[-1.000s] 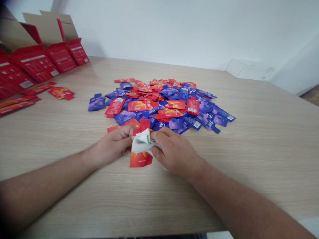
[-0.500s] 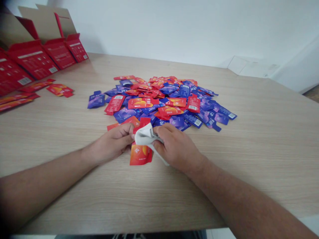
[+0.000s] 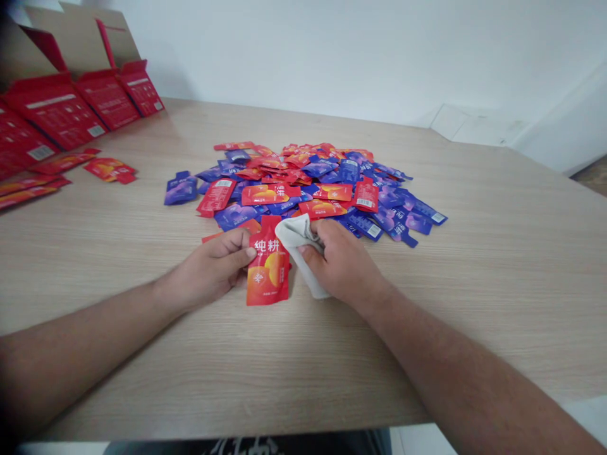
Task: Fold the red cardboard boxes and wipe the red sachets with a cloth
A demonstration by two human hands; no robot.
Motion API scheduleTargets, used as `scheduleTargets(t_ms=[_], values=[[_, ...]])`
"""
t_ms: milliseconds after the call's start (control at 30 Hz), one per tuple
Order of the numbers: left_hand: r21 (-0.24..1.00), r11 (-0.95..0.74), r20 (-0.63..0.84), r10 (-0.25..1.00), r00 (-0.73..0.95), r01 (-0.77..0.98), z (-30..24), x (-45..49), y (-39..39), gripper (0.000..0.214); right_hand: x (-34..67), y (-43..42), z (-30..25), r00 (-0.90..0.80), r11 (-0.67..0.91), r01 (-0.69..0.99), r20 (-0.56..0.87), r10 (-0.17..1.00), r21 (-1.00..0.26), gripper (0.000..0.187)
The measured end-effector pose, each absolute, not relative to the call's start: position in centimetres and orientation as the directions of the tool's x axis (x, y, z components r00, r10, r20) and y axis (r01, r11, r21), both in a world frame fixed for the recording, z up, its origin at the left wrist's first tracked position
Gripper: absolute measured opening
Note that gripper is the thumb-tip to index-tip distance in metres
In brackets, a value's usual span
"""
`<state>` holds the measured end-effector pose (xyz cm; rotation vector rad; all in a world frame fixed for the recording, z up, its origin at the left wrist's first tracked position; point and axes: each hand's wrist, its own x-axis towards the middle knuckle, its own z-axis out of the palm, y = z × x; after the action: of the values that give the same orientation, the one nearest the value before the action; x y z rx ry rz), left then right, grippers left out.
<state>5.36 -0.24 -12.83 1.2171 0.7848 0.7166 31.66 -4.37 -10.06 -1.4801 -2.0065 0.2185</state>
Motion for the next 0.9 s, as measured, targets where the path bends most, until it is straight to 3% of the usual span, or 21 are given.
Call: scheduleTargets(t_ms=[67,133,267,433,533,633,733,900], values=[[0.991,0.116,-0.069,0.861,0.505,-0.062,-12.7,5.3,-0.2,0.040,31.9,-4.2,-9.8,-0.104,0.303,0.787,0.367,0.924,-0.537,0.029],[0.997,-0.081,0.081,0.901,0.427,-0.018,-12.1,5.0,-0.3,0.034,32.1,-4.0,-9.5,-0.035,0.249,0.771,0.351,0.936,-0.585,0.030],[0.870,-0.475,0.401,0.838,0.370,0.134,-10.0,4.2,-0.6,0.020,32.5,-3.7,-9.2,0.037,0.216,0.747,0.363,0.931,-0.628,0.030],[0.763,-0.615,0.460,0.733,0.502,0.199,-9.0,3.8,-0.6,0.016,32.2,-3.8,-9.3,0.004,0.213,0.745,0.325,0.946,-0.632,0.029],[0.855,-0.503,0.400,0.793,0.459,0.125,-10.0,4.0,-0.2,0.023,31.8,-4.1,-9.4,-0.063,0.247,0.728,0.296,0.953,-0.640,0.029],[0.982,-0.188,0.183,0.898,0.401,-0.026,-11.2,4.6,0.0,0.027,31.2,-4.7,-9.4,-0.155,0.269,0.680,0.225,0.962,-0.682,0.028],[0.995,0.045,-0.010,0.927,0.376,-0.084,-11.8,5.7,-0.7,0.027,30.0,-5.6,-9.3,-0.253,0.263,0.600,0.132,0.958,-0.755,0.027],[0.966,0.221,-0.165,0.928,0.333,-0.136,-11.3,7.6,-2.8,0.030,28.1,-7.0,-9.4,-0.260,0.201,0.571,0.057,0.964,-0.796,0.022]])
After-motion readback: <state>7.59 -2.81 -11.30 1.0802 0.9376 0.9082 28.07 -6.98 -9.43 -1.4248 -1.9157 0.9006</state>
